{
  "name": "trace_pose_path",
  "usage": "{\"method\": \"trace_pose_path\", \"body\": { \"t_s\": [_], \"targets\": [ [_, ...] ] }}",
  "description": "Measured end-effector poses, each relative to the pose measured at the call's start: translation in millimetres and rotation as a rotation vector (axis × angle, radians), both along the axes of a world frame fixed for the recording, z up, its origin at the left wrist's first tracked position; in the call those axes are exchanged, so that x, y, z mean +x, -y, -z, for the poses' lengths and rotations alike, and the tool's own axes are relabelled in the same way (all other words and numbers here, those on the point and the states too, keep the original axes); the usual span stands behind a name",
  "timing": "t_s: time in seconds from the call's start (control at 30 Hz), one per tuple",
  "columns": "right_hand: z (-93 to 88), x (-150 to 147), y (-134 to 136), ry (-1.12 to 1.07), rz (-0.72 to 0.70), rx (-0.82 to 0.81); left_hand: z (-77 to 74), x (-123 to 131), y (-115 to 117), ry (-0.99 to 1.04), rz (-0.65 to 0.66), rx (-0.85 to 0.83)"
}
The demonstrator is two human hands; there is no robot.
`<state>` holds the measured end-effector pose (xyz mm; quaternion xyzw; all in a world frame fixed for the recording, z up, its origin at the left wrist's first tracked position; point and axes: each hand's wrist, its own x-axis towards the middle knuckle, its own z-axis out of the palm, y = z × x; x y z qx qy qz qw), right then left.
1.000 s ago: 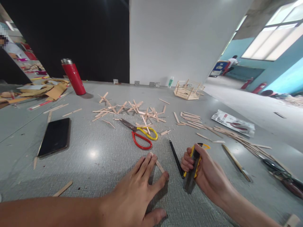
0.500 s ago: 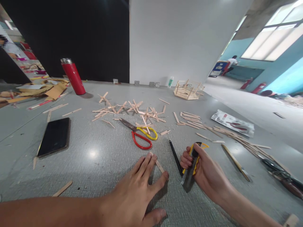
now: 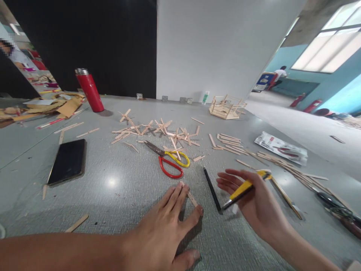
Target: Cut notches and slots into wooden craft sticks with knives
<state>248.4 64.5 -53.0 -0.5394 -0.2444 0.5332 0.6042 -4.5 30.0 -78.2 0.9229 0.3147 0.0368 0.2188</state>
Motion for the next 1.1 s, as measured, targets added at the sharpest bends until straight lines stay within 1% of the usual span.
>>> {"method": "trace_pose_path", "body": {
  "t_s": [0.1, 0.17, 0.3, 0.33, 0.4, 0.5, 0.53, 0.6, 0.67, 0.7, 0.8, 0.87, 0.93, 1.03, 1.1],
  "targets": [
    [-3.0, 7.2, 0.9, 0.234, -0.002, 0.053, 4.7, -1.6, 0.3, 0.058, 0.012, 0.018],
    [-4.2, 8.8, 1.7, 0.398, -0.075, 0.104, 9.5, -3.6, -0.6, 0.115, 0.024, 0.037],
    [-5.3, 2.7, 5.1, 0.652, -0.294, 0.175, 14.3, -5.6, -3.4, 0.155, 0.032, 0.039],
    [-5.1, 0.7, 6.4, 0.741, -0.32, 0.182, 14.1, -5.5, -3.7, 0.153, 0.033, 0.035],
    [-3.5, -0.8, 9.0, 0.866, -0.321, 0.21, 12.8, -4.8, -3.8, 0.152, 0.024, 0.03],
    [1.5, 4.1, 12.0, 0.891, -0.284, 0.235, 10.3, -3.8, -3.2, 0.157, 0.0, 0.021],
    [3.2, 6.5, 12.9, 0.891, -0.314, 0.235, 9.6, -3.8, -3.1, 0.162, 0.002, 0.015],
    [5.2, 9.2, 14.9, 0.889, -0.416, 0.224, 8.2, -4.1, -3.2, 0.172, 0.011, 0.001],
    [4.9, 6.6, 18.2, 0.892, -0.494, 0.202, 7.1, -4.3, -3.5, 0.174, 0.005, -0.018],
    [4.0, 3.2, 20.3, 0.907, -0.498, 0.19, 6.7, -4.1, -3.6, 0.171, -0.002, -0.028],
    [2.0, -11.0, 25.7, 1.022, -0.421, 0.194, 6.3, -2.7, -3.3, 0.167, -0.021, -0.041],
    [2.9, -18.8, 26.7, 0.989, -0.436, 0.236, 6.5, -1.9, -2.7, 0.168, -0.022, -0.034],
    [5.7, -22.6, 25.5, 0.926, -0.491, 0.261, 7.1, -1.9, -2.1, 0.172, -0.018, -0.021],
    [10.9, -22.2, 22.0, 0.891, -0.56, 0.276, 7.9, -3.1, -1.8, 0.173, -0.01, 0.0],
    [13.6, -20.7, 20.0, 0.866, -0.573, 0.291, 8.0, -3.7, -2.0, 0.172, -0.007, 0.016]
  ]
}}
